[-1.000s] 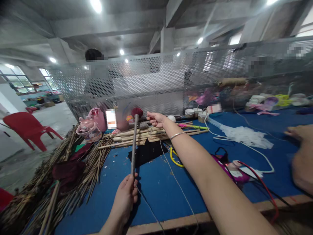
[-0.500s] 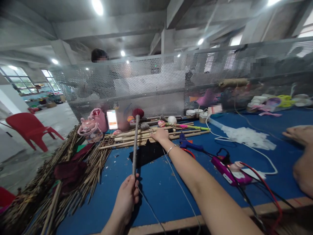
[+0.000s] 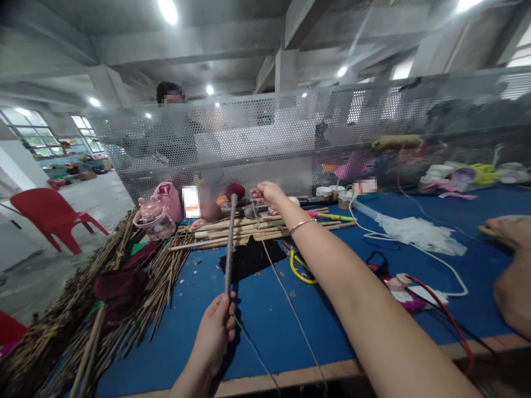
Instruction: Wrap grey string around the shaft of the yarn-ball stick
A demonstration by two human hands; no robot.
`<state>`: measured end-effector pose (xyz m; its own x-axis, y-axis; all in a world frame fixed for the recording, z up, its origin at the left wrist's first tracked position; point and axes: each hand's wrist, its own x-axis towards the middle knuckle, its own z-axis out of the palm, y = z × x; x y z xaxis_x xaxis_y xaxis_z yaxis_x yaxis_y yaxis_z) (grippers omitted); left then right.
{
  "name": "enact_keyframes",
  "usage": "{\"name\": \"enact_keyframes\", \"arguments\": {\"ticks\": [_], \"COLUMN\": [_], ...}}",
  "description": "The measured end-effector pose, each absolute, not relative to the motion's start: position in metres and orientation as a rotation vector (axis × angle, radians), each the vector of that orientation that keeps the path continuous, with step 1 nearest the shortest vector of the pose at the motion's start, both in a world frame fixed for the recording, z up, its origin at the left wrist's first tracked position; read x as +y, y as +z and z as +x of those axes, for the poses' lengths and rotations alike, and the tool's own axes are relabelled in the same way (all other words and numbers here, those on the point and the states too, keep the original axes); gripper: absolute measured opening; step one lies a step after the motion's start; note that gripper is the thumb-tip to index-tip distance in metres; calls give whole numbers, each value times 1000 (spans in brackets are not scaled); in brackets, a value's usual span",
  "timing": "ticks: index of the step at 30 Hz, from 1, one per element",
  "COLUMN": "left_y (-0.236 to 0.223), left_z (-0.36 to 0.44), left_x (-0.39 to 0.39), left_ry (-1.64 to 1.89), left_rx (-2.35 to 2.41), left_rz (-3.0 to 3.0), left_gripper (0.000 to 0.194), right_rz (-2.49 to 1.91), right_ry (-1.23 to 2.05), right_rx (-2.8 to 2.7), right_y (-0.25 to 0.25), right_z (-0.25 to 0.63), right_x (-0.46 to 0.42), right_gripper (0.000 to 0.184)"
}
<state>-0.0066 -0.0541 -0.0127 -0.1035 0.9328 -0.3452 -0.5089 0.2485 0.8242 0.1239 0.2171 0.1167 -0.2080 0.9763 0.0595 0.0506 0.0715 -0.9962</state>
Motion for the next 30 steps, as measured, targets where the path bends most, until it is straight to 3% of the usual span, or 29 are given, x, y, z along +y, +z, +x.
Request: {"name": "enact_keyframes", "arguments": {"ticks": [10, 19, 23, 25, 30], "left_y": [-11, -12, -12, -12, -14], "left_z": [-7, -7, -7, -7, -6], "left_x": [-52, -53, -53, -53, -52], "left_ry": [1303, 1306, 1316, 1309, 1311], "left_rx": [1098, 1113, 1127, 1137, 1134], "left_rz": [505, 522, 563, 575, 606], "left_gripper": [41, 40, 38, 37, 35], "right_rz": [-730, -849, -1277, -1304, -1174], "right_ry": [1070, 776, 616, 599, 915], "right_rx": [-1407, -1606, -1730, -1745, -1966], "right_y": [205, 250, 209, 169, 52], "right_z": [143, 166, 177, 173, 130], "right_x": [200, 181, 166, 144, 46], "right_gripper": [11, 12, 13, 23, 14]}}
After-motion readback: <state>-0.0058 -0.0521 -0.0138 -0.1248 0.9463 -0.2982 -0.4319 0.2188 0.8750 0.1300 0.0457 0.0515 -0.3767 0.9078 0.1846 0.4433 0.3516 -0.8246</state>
